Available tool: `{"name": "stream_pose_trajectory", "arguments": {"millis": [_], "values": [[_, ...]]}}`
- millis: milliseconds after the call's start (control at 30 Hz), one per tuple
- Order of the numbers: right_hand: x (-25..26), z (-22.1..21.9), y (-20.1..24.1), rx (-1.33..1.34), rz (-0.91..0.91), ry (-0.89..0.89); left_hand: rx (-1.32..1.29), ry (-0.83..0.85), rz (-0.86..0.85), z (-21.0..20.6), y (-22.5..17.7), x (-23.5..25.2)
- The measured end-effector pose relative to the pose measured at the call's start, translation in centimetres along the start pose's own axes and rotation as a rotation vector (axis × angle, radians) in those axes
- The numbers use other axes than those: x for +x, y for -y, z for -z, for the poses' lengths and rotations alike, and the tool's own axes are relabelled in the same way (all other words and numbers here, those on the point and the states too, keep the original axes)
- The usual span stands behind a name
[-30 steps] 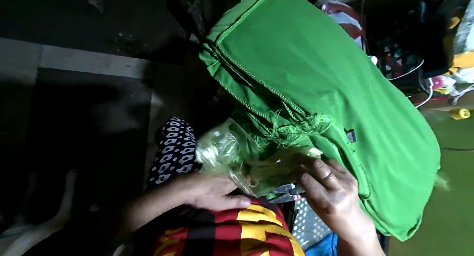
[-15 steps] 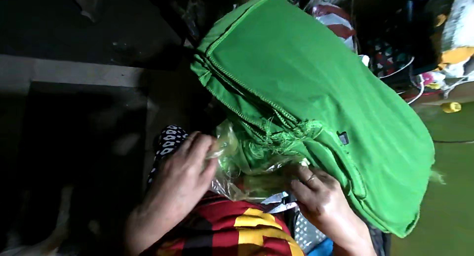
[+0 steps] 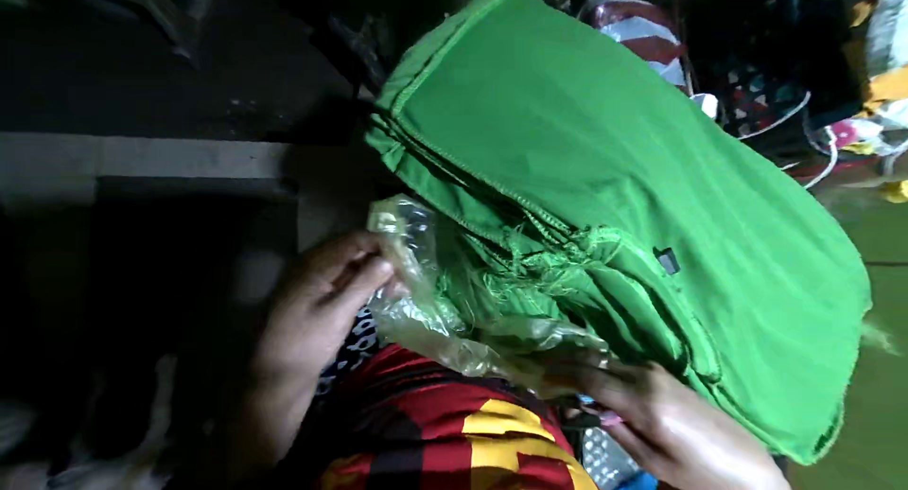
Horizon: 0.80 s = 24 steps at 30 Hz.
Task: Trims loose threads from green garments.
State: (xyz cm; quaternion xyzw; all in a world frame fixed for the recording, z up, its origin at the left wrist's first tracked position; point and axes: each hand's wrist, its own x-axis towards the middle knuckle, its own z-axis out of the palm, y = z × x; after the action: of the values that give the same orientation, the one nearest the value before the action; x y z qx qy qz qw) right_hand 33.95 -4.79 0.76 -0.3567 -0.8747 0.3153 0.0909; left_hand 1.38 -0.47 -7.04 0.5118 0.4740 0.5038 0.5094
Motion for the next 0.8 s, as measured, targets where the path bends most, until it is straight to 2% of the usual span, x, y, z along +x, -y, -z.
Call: {"name": "stream_pose_trajectory", "arguments": {"millis": [133, 200, 267, 333, 500, 600, 700, 767, 800], "values": [[3.4, 0.8, 1.6, 0.095, -0.001, -0.339, -0.003, 0.021, -0.032, -1.1, 0.0, -0.2], [7.0, -0.6, 2.2, 0.155, 0.004, -0.469, -0.026, 0.112, -0.085, -0.8, 0.0, -0.6], [10.7, -2.1, 2.1, 0.214, 0.051, -0.455, -0.063, 0.250, -0.126, -0.5, 0.0, -1.1], [13.3, -3.3, 1.9, 0.270, 0.046, -0.399, -0.063, 0.306, -0.161, -0.3, 0.0, -1.4], [14.1, -5.0, 1.7, 0.184, -0.027, -0.484, 0.234, 0.014, -0.192, 0.2, -0.4, -2.2], [14.2, -5.5, 2.3, 0.035, -0.018, -0.593, 0.391, -0.110, -0.172, -1.5, -1.5, -2.2], [14.1, -5.3, 2.3, -0.074, 0.002, -0.683, 0.512, -0.125, -0.129, -1.9, -2.4, -1.8], [13.8, -5.5, 1.7, -0.110, 0.021, -0.722, 0.387, -0.074, -0.065, -0.7, -2.4, -1.7], [13.7, -5.8, 1.4, -0.124, 0.033, -0.733, 0.221, -0.010, -0.061, 0.1, -2.1, -1.7]]}}
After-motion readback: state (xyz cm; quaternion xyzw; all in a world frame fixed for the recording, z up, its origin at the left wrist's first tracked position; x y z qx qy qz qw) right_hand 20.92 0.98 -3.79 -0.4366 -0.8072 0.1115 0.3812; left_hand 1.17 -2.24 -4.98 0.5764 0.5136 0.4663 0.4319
